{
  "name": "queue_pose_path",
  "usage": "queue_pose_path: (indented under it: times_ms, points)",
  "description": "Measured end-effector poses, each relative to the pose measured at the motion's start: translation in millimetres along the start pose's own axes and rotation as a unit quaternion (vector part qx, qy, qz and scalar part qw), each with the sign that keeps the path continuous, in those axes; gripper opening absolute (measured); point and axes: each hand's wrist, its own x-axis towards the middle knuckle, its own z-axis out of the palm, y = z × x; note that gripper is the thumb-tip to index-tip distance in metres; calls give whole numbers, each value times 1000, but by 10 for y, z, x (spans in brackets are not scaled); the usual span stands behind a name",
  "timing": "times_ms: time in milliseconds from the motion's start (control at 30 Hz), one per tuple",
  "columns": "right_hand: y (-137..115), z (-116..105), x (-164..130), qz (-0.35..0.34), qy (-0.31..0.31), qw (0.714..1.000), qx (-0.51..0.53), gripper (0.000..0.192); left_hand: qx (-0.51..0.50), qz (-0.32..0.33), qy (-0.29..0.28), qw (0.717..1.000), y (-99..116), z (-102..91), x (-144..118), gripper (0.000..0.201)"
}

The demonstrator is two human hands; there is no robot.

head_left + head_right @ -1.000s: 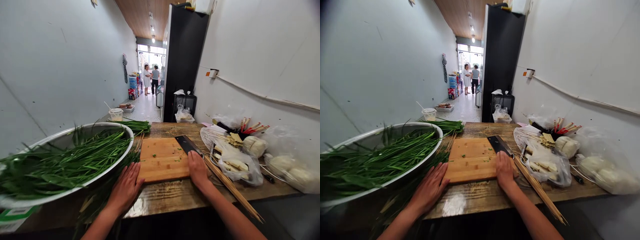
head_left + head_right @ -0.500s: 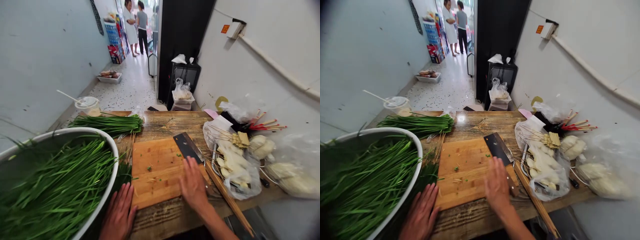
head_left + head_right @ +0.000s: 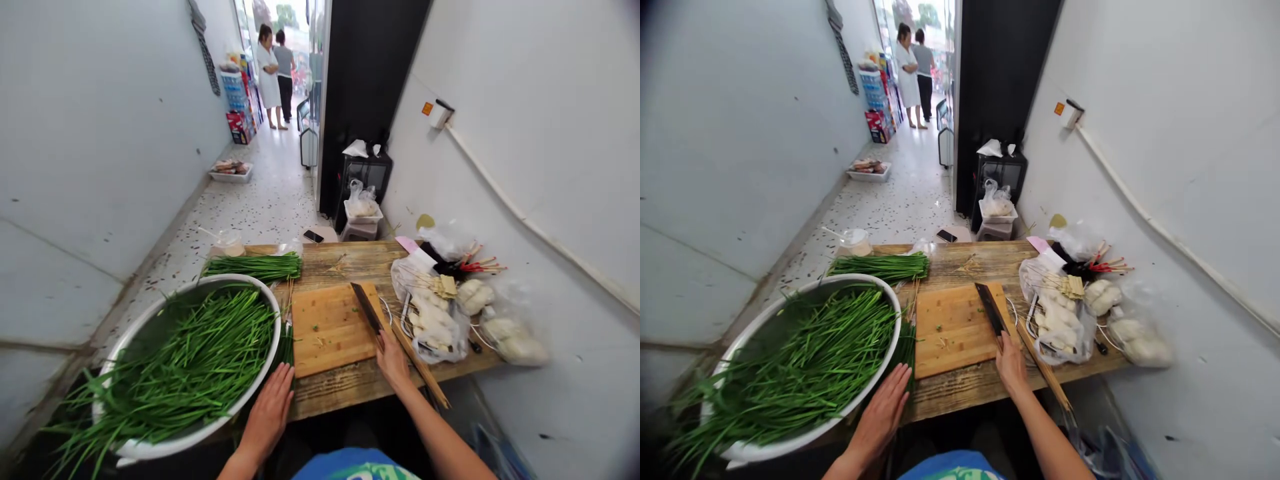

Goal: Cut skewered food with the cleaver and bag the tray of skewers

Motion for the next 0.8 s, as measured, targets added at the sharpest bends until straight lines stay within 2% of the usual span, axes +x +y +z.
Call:
queue_pose_path:
  times_ms: [167,300,400,500,567,633,733,800]
  points:
    - [-127,185,-243,13,0,1000,24,49,-84,-7,1,996,-107,-237,-157,38]
    - [-508,462,-487,-15,-9,998,56,54,-134,-1,-22,991,-131,-330,-166,36]
    - [-846,683,-748,-70,-55,990,106,61,-154,11,-51,987,-142,-328,-151,36]
    - [-1052,747,-949,-118,-89,975,168,65,-157,31,-86,983,-179,-282,-140,37]
    - [-1047,663,-993,-111,-78,971,196,64,-149,49,-106,982,-195,-231,-111,38]
    - [-928,506,-947,-93,-50,976,192,60,-134,77,-116,981,-172,-157,-34,40]
    - [-630,258,-716,-60,9,992,107,52,-94,124,-123,980,-44,17,217,49]
    - [-429,164,-489,-33,36,998,28,52,-61,126,-135,981,67,174,459,56]
